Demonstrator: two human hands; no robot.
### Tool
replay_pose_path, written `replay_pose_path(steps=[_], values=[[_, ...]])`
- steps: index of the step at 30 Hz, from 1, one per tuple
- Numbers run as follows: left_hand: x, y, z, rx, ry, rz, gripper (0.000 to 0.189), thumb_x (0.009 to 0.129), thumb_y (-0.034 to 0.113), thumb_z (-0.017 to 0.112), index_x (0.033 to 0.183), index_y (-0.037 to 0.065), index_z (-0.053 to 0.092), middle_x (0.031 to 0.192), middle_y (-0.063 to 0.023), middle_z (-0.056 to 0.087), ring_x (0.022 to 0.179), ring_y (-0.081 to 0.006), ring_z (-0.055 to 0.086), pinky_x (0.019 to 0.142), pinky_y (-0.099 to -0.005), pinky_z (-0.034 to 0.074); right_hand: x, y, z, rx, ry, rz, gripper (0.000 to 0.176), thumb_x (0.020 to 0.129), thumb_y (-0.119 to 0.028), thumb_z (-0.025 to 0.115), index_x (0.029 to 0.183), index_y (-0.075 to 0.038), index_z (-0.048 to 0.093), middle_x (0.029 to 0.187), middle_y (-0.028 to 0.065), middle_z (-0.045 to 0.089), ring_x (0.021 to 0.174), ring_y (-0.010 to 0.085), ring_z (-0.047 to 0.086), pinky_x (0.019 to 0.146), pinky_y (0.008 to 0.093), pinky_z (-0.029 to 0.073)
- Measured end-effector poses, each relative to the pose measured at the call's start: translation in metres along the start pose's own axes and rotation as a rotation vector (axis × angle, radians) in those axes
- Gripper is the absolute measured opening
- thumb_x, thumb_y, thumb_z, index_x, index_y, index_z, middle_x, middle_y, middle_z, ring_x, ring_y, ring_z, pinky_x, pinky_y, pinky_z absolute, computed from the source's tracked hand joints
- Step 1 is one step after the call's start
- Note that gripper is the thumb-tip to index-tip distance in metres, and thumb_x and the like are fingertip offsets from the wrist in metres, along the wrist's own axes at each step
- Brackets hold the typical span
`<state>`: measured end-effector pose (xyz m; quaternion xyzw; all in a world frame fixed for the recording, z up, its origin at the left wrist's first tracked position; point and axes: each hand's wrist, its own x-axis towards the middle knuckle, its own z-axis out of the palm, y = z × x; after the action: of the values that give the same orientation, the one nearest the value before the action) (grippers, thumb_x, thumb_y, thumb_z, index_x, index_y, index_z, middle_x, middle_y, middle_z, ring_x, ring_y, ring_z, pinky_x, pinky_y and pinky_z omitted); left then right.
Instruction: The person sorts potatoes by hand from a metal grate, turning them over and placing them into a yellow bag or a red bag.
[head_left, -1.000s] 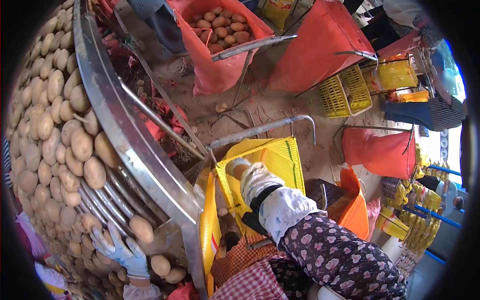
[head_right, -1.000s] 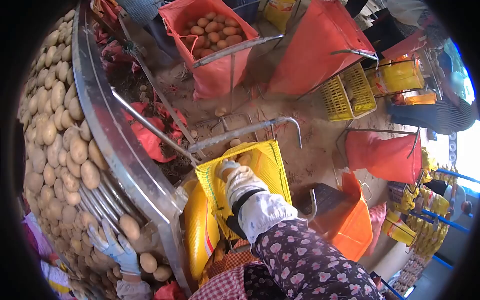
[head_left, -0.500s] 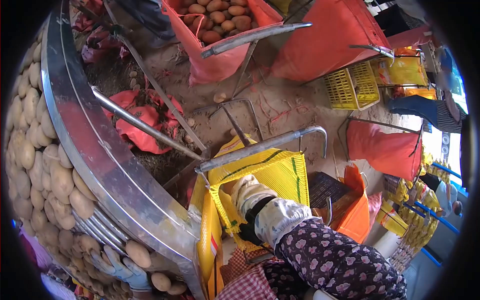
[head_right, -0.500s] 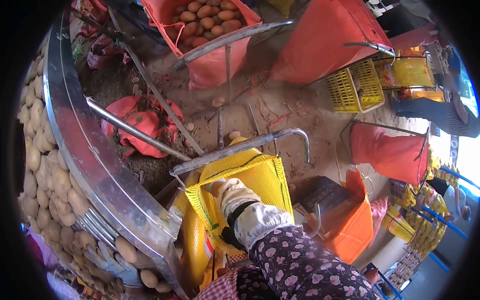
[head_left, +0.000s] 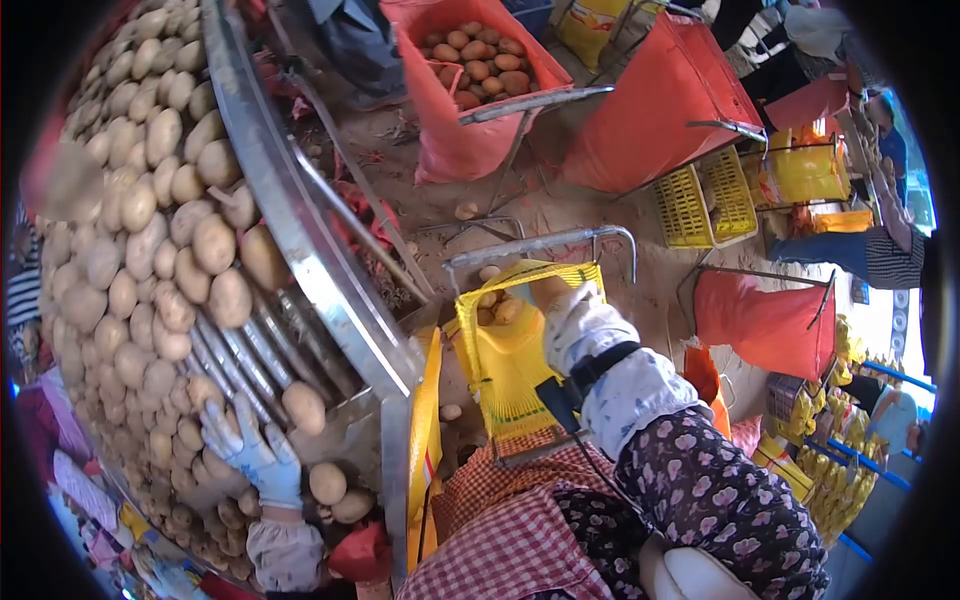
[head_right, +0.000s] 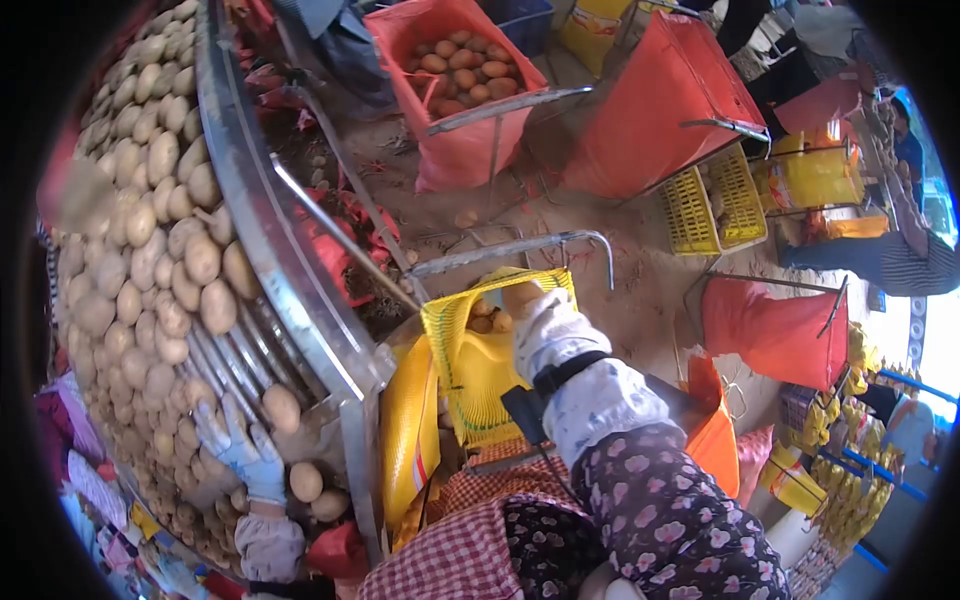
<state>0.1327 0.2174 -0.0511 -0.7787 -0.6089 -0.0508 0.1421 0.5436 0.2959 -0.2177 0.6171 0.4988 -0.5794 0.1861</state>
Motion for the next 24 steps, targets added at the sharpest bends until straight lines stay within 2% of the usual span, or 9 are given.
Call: replay_pose_path(steps=[3,6,9,13,15,17,19,22,24], values=[[-0.004,-0.001,-0.002,0.052,-0.058,-0.053,0.056,0.091,0.036,0.046,0.14,0.01,0.043,0.147,-0.0236,0.029,0.137,-0.0415,0.025,0.112,-0.0572,0.012,-0.079,-0.034,-0.025,-0.088,0.032,-0.023,0.039,0.088,-0.041,0.052,0.112,-0.015,0.069,0.114,0.0126,0.066,0.109,0.0291,0.062,0.092,0.0407,0.046],[0.001,0.003,-0.011,-0.057,-0.071,-0.11,0.057,0.086,0.029,0.053,0.14,0.015,0.043,0.148,-0.0206,0.03,0.138,-0.0407,0.023,0.113,-0.0561,0.012,-0.154,-0.078,-0.023,-0.318,0.489,-0.116,0.046,0.089,-0.044,0.047,0.099,-0.005,0.069,0.103,0.0201,0.065,0.096,0.0372,0.062,0.086,0.0425,0.047],[-0.01,0.004,-0.015,-0.259,0.013,-0.07,0.056,0.084,0.024,0.054,0.139,0.014,0.045,0.147,-0.0183,0.032,0.138,-0.0385,0.025,0.114,-0.0526,0.015,-0.19,-0.128,-0.006,0.221,0.899,-0.695,0.031,0.089,-0.03,0.055,0.092,-0.001,0.067,0.092,0.0187,0.066,0.087,0.037,0.063,0.08,0.0451,0.048],[-0.048,0.003,-0.076,-0.593,0.023,0.184,0.042,0.084,0.013,0.055,0.125,0.006,0.057,0.135,-0.0173,0.048,0.128,-0.037,0.042,0.108,-0.0494,0.032,-0.187,-0.226,0.016,-0.185,0.996,-1.078,0.037,0.086,-0.028,0.058,0.116,-0.006,0.059,0.118,0.0205,0.058,0.112,0.0364,0.055,0.093,0.0422,0.044],[-0.082,0.0,-0.106,-0.942,-0.17,0.02,0.035,0.083,0.014,0.056,0.117,0.005,0.061,0.122,-0.0161,0.059,0.118,-0.0356,0.052,0.103,-0.0452,0.04,-0.149,-0.257,0.037,-0.404,1.131,-0.945,0.045,0.084,-0.031,0.059,0.123,-0.009,0.056,0.136,0.0197,0.046,0.129,0.0373,0.04,0.103,0.0434,0.037],[-0.114,-0.014,-0.13,-0.866,-0.081,-0.081,0.033,0.085,0.014,0.055,0.117,0.004,0.061,0.118,-0.0167,0.061,0.115,-0.0355,0.054,0.1,-0.0439,0.041,-0.157,-0.276,0.083,-0.518,1.161,-0.752,0.048,0.083,-0.035,0.062,0.124,-0.009,0.057,0.14,0.0192,0.042,0.131,0.0367,0.037,0.108,0.0421,0.034],[-0.15,-0.035,-0.135,-0.776,0.034,-0.261,0.03,0.088,0.013,0.053,0.115,0.001,0.061,0.115,-0.0179,0.062,0.111,-0.0353,0.057,0.097,-0.0429,0.043,-0.191,-0.29,0.126,-0.788,0.757,-0.721,0.047,0.084,-0.035,0.06,0.125,-0.012,0.058,0.137,0.0175,0.047,0.127,0.0367,0.043,0.106,0.0441,0.036],[-0.211,-0.057,-0.127,-0.814,0.095,-0.457,0.029,0.089,0.014,0.052,0.113,0.0,0.061,0.115,-0.019,0.062,0.109,-0.0359,0.057,0.097,-0.043,0.043,-0.188,-0.292,0.154,-0.345,0.411,-1.203,0.04,0.083,-0.029,0.061,0.12,-0.012,0.061,0.13,0.0161,0.054,0.116,0.0364,0.053,0.1,0.0453,0.042],[-0.227,-0.061,-0.128,-0.85,0.112,-0.556,0.03,0.09,0.014,0.051,0.114,-0.001,0.061,0.115,-0.0196,0.062,0.109,-0.0367,0.057,0.097,-0.0428,0.043,-0.17,-0.309,0.123,-0.518,0.923,-1.26,0.042,0.079,-0.028,0.065,0.118,-0.013,0.061,0.13,0.0169,0.053,0.119,0.0363,0.05,0.102,0.0445,0.04]])
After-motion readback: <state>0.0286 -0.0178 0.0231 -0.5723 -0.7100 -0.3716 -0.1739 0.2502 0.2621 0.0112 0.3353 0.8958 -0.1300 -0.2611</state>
